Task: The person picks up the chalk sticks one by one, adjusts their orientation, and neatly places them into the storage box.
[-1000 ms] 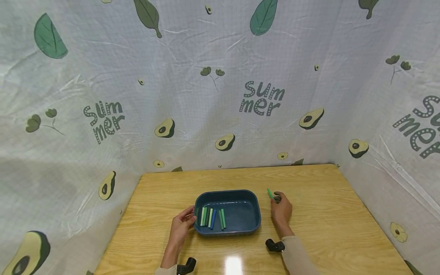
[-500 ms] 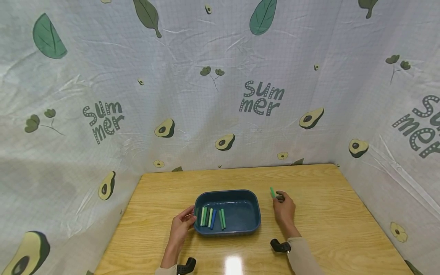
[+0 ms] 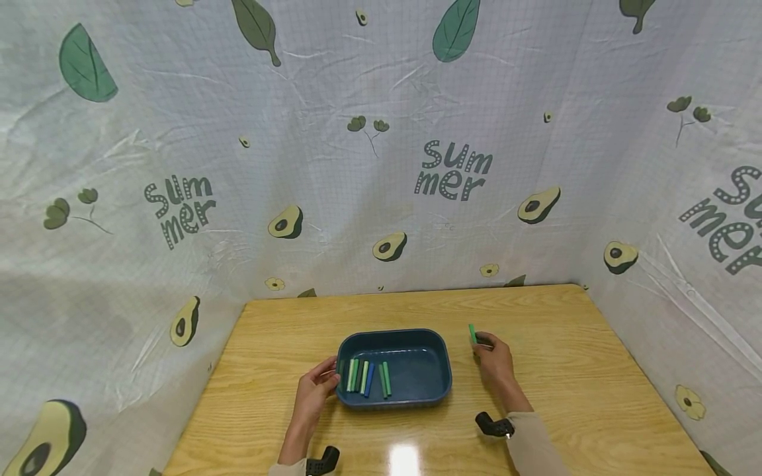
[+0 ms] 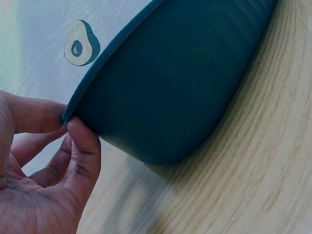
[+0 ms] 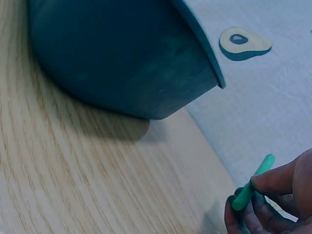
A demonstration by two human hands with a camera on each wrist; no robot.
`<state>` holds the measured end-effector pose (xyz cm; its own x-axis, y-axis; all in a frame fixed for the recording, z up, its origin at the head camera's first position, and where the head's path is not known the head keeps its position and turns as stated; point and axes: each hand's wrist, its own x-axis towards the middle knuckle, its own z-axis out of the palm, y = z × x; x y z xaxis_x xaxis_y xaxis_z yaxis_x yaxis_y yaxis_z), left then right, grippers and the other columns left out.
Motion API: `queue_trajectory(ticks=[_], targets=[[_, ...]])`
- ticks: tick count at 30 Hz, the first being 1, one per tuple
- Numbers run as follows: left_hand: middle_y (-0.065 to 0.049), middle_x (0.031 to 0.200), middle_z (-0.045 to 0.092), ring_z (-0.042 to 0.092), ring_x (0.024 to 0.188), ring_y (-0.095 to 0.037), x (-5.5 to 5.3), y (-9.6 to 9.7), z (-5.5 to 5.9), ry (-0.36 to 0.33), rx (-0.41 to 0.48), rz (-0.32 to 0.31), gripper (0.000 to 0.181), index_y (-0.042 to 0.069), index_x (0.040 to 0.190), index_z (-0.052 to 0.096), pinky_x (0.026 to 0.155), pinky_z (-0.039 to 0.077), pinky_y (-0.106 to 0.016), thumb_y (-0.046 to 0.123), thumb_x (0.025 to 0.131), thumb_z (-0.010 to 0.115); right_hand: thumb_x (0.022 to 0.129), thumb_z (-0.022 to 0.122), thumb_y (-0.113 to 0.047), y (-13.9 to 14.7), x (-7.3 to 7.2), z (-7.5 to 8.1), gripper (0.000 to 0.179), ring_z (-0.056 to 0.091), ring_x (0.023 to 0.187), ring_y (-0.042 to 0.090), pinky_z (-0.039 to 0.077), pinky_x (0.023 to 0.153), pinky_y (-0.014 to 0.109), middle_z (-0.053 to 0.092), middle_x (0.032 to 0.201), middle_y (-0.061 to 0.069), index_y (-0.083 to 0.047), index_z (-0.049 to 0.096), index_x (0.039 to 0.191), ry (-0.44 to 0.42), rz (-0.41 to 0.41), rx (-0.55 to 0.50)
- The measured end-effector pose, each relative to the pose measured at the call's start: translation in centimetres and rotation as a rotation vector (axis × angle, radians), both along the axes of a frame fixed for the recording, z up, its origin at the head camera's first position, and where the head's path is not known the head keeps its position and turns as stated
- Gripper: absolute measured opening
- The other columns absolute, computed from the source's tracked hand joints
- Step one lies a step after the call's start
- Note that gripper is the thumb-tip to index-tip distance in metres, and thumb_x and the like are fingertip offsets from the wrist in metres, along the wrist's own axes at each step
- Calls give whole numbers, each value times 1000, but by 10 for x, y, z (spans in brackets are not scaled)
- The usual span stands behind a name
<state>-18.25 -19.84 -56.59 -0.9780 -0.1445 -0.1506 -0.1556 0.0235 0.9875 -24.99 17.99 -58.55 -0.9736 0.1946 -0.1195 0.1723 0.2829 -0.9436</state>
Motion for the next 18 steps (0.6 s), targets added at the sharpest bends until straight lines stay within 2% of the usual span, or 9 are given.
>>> queue_trajectory(ticks=[9,14,18], targets=[[-26,130,55,60,103,-17,-1,1,-1,1,-4,5,44,-3,137,53,73,54,-23,-3,94,58,97,55,-4,7,-1,7,56,67,93,21,56,81,33,53,130,29,-6,35,150,-18,58,-188],[-25,129,55,60,98,-11,-2,0,-2,1,-5,14,43,-2,136,55,73,54,-23,-4,93,57,97,55,-2,9,0,12,61,69,93,23,57,82,37,51,129,27,-10,30,153,-12,89,-226],[-23,129,56,59,101,-14,-3,0,-3,-7,-10,16,44,0,137,55,74,54,-22,-4,93,56,97,55,-2,9,1,14,60,69,96,23,57,85,38,50,129,27,-8,31,152,-3,100,-239]])
